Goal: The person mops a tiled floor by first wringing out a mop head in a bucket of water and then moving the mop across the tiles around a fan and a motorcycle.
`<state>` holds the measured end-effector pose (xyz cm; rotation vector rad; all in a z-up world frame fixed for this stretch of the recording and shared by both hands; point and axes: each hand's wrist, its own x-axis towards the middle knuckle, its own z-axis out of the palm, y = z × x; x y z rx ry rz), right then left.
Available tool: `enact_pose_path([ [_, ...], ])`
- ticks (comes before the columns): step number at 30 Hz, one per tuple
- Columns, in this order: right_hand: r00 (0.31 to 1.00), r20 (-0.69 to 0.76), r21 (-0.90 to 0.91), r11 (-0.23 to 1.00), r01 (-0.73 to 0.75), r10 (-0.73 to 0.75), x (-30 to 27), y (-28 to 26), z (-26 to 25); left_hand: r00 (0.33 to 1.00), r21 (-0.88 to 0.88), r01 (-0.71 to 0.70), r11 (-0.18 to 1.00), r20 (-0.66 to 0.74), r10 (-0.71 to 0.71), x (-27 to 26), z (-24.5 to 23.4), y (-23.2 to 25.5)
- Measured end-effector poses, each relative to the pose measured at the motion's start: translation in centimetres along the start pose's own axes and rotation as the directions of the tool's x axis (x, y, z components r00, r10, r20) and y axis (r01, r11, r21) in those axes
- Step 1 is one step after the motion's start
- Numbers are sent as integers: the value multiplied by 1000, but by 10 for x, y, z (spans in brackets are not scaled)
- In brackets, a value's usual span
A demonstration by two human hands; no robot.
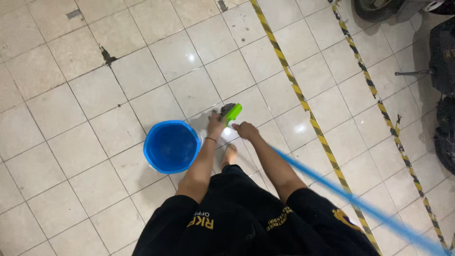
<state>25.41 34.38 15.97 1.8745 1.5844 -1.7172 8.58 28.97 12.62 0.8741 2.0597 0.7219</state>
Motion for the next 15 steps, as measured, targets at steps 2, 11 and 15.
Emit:
enact_pose_path([
  [2, 999, -41, 71, 997, 1, 2, 19, -10, -34, 961, -408, 23, 913, 260, 92, 3, 49, 50],
  [11, 996, 56, 626, 780, 16, -65, 74, -71, -116, 789, -304, -541, 784, 138, 599, 19, 68, 234],
  [15, 987, 122, 756, 654, -21, -109, 106, -100, -127, 665, -355, -557, 751, 350, 659, 47, 63, 292],
])
